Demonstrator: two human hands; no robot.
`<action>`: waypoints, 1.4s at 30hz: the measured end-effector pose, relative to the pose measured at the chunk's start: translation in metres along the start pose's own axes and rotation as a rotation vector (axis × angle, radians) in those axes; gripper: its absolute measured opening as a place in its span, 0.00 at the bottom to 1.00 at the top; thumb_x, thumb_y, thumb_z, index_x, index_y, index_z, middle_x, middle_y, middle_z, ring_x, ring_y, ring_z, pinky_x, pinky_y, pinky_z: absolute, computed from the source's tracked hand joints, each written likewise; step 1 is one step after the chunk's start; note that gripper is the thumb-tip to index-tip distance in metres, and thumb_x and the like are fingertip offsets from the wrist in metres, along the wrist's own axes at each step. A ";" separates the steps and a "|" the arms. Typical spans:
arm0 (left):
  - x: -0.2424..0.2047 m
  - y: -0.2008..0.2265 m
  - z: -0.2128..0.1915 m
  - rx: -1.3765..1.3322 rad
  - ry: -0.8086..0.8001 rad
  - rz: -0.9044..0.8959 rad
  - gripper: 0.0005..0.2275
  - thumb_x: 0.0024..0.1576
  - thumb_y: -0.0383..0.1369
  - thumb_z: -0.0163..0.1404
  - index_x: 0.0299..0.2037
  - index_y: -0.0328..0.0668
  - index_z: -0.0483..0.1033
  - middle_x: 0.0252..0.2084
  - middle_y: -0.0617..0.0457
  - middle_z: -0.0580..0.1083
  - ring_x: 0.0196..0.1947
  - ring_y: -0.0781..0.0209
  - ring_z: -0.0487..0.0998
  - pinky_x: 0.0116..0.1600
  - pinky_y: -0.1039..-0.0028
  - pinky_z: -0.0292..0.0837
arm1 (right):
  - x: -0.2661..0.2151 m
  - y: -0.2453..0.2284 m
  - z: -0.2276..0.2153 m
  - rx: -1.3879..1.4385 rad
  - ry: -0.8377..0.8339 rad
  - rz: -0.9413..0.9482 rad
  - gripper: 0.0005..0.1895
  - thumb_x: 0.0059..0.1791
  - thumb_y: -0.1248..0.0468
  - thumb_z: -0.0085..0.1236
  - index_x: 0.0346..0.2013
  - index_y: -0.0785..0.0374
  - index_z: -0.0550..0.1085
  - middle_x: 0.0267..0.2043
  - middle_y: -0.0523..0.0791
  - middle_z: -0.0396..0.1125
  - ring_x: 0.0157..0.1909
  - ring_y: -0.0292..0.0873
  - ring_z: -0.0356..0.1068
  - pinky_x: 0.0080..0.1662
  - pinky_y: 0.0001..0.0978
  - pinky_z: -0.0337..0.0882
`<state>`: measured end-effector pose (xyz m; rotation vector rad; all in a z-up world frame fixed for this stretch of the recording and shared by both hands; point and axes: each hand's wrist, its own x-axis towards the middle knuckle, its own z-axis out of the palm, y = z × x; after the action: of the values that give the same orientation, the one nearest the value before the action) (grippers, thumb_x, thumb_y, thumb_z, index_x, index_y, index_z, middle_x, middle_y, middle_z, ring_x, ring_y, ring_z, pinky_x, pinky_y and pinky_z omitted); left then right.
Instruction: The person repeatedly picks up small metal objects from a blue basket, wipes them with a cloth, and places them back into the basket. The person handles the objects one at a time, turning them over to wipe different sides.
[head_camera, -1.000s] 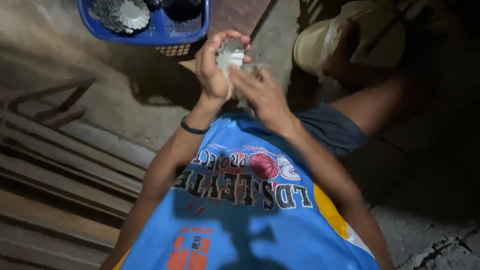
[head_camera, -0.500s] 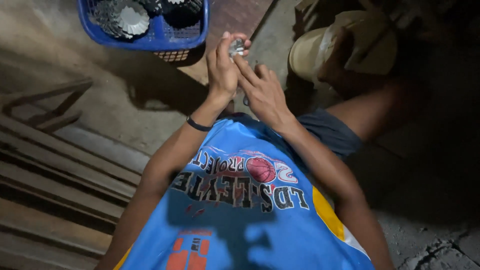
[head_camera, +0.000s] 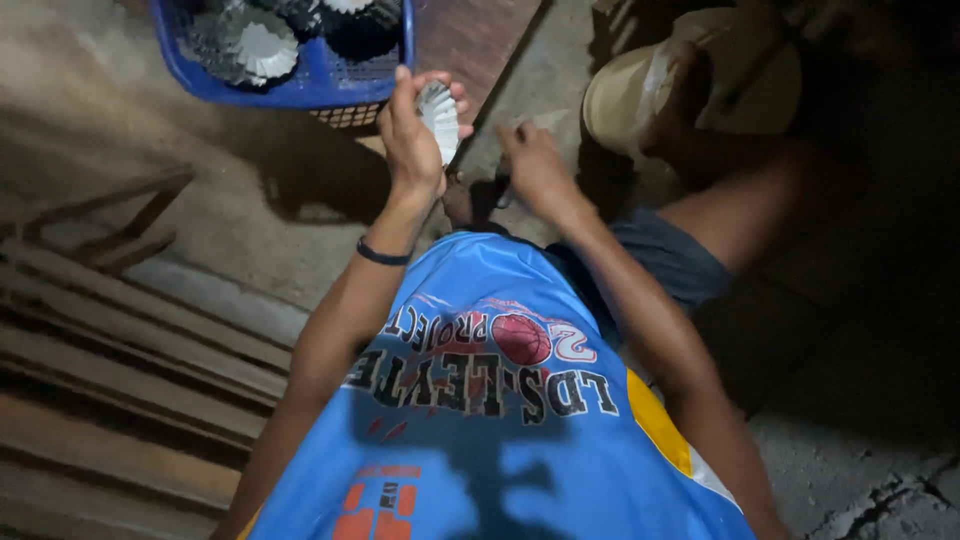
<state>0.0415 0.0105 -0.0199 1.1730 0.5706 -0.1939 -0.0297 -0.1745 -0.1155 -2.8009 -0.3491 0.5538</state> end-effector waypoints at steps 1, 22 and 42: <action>0.003 -0.001 -0.002 -0.055 -0.006 -0.059 0.27 0.64 0.57 0.41 0.46 0.39 0.82 0.38 0.45 0.84 0.34 0.56 0.86 0.30 0.66 0.82 | -0.001 0.004 -0.012 0.334 0.023 0.012 0.35 0.54 0.73 0.45 0.78 0.59 0.65 0.65 0.61 0.66 0.61 0.65 0.68 0.60 0.58 0.72; -0.028 0.004 0.000 0.415 -0.043 0.208 0.29 0.69 0.54 0.33 0.39 0.45 0.86 0.35 0.52 0.83 0.36 0.60 0.84 0.41 0.72 0.81 | 0.001 -0.043 -0.026 0.115 0.201 -0.023 0.10 0.58 0.64 0.54 0.52 0.63 0.76 0.51 0.55 0.60 0.50 0.64 0.66 0.37 0.61 0.72; -0.028 0.013 -0.001 0.354 -0.092 0.200 0.31 0.68 0.57 0.32 0.33 0.42 0.83 0.34 0.54 0.82 0.36 0.60 0.83 0.45 0.71 0.77 | -0.015 -0.062 -0.048 0.125 0.295 -0.099 0.11 0.60 0.64 0.56 0.56 0.65 0.70 0.48 0.55 0.61 0.47 0.60 0.65 0.40 0.55 0.66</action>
<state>0.0229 0.0121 0.0054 1.5475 0.3417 -0.1812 -0.0349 -0.1309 -0.0495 -2.6743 -0.3740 0.1310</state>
